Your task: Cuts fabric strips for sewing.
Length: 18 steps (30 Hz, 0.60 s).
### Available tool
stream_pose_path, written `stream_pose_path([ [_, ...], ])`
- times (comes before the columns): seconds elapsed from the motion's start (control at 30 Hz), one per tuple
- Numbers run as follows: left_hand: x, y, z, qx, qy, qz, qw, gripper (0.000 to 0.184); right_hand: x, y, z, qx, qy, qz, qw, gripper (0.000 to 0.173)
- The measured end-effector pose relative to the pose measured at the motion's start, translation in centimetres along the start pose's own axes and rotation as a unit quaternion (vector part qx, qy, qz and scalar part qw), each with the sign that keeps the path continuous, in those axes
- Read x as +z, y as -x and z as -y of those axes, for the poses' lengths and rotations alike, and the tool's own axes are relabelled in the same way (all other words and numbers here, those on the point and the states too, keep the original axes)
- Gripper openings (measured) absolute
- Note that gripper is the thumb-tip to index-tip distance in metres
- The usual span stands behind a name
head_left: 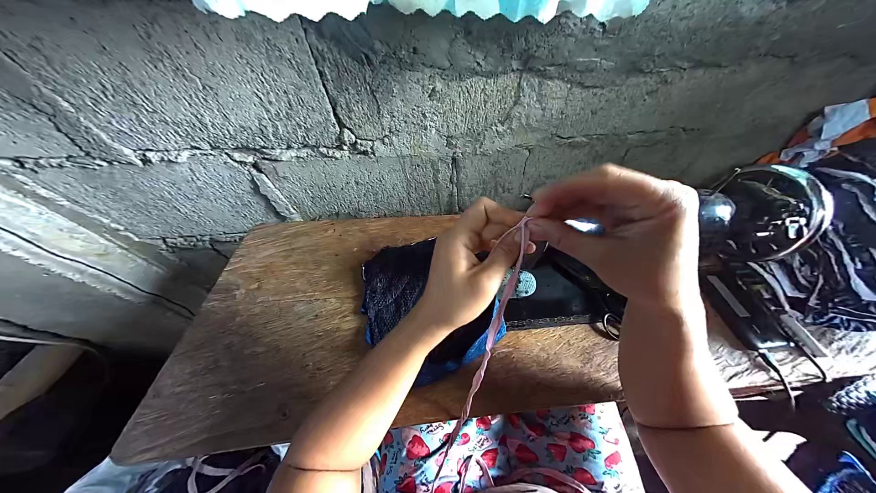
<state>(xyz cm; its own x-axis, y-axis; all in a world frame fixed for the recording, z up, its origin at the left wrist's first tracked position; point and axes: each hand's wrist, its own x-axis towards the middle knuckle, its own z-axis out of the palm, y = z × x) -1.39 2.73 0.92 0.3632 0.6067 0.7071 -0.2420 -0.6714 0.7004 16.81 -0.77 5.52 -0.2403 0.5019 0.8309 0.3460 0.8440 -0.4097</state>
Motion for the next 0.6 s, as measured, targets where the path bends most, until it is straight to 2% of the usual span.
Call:
stream_pose_path([
  [0.1, -0.8, -1.0, -0.6, -0.106, 0.064, 0.059, 0.991, 0.025, -0.4, -0.2, -0.6, 0.023, 0.026, 0.016, 0.999, 0.042],
  [0.17, -1.1, -1.8, -0.7, -0.139, 0.051, 0.090, 0.985, 0.018, -0.5, -0.3, -1.6, 0.036, 0.026, 0.018, 0.999, 0.043],
  [0.23, -1.3, -2.5, -0.4, -0.129, -0.004, 0.100, 0.987, 0.011, -0.4, -0.4, -2.4, 0.048, 0.014, 0.017, 0.999, 0.042],
  [0.33, -1.9, -3.1, -0.5, -0.123, -0.068, 0.113, 0.984, 0.017, -0.2, -0.3, -3.0, 0.063, -0.030, 0.005, 0.998, 0.043],
  [0.43, -2.2, -3.2, -0.1, -0.064, -0.145, 0.061, 0.985, 0.016, 0.4, 0.1, -3.9, 0.100, -0.101, 0.001, 0.990, 0.050],
  [0.53, -2.2, -3.3, 0.6, -0.068, -0.150, 0.005, 0.986, 0.015, 2.2, 1.8, -4.1, 0.227, -0.233, 0.065, 0.943, 0.037],
  [0.6, -2.2, -3.4, 0.5, -0.107, -0.128, 0.011, 0.986, 0.013, 3.7, 2.7, -4.6, 0.262, -0.333, 0.079, 0.902, 0.030],
])
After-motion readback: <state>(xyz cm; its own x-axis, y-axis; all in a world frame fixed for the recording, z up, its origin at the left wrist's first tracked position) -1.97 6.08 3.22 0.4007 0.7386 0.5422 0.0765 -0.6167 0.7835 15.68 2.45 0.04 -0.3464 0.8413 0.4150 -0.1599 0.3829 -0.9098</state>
